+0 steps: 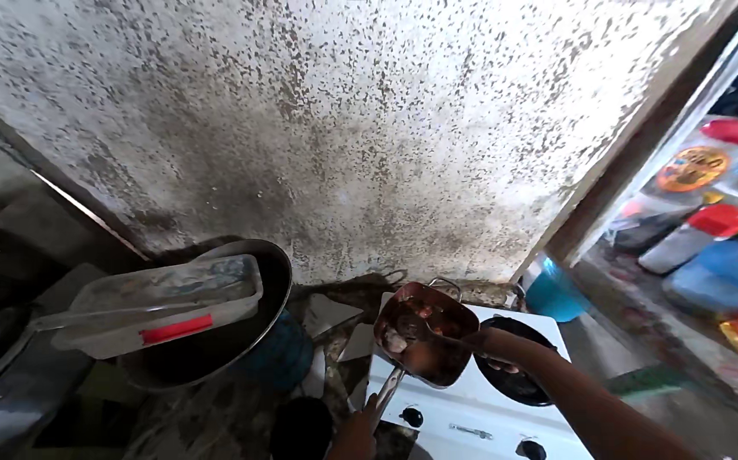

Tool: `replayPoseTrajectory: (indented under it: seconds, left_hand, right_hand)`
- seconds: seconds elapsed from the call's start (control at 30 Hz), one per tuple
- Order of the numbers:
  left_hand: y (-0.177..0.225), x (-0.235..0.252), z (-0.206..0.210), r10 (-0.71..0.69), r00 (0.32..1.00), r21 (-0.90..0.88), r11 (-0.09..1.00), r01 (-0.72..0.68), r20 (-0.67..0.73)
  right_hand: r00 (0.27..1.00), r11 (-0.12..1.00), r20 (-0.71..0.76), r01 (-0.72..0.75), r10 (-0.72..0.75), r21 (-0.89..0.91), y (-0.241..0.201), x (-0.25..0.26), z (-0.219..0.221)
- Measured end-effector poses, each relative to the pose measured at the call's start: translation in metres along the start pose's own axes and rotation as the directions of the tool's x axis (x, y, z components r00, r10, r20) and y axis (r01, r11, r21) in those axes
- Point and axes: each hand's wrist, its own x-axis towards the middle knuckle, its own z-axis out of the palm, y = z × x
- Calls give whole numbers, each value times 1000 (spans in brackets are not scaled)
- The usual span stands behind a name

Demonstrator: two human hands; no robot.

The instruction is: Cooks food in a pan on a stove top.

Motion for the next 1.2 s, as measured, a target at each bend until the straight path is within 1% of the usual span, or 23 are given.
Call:
replayPoseTrajectory:
  seconds: [0.17,0.33,0.47,0.6,0.63,0.7,0.77,0.8,0.9,1.03,1.07,1.2]
  left_hand:
    - [-2,1,0,4,1000,7,1000,-4,13]
    - [-3,3,0,15,1000,6,1000,-15,12]
    - [1,0,-1,-1,1000,7,1000,1,20]
    - [-1,1,-1,7,1000,9,1000,-7,10]
    - [-2,1,0,8,1000,12,1000,-8,6]
    - [-2,1,0,7,1000,13,1000,-7,7]
    - [-1,1,0,1,1000,22,1000,-1,9]
    - [0,1,-1,-4,1000,26,1000,3,12]
    - [2,0,-3,-17,1000,38,999,17,20]
    - [1,2,-3,-26,1000,57,998,26,0]
    - [2,1,-3,-31,1000,58,998,31,2]
    - [1,0,-4,-36,999,38,999,36,-1]
  right_hand:
    - [1000,1000,-23,12,-12,-3,-9,0,16]
    - [1000,996,12,-1,0,88,3,-3,8]
    - [1000,1000,-26,9,-9,8,8,-5,11]
    - [992,988,-88,79,-91,-133,-4,-10,26]
    - [991,986,-90,88,-101,-139,-5,-8,30]
    - [994,994,-73,70,-76,-81,-3,0,35]
    - [998,998,-42,47,-45,50,6,9,35]
    - [999,996,-32,35,-32,88,10,10,31]
    - [999,1000,-35,10,-9,26,8,8,16]
    - [1000,997,-17,24,-23,76,11,18,16]
    - [1000,998,-8,27,-26,63,12,18,13]
    - [996,992,-60,51,-59,-119,4,3,-6]
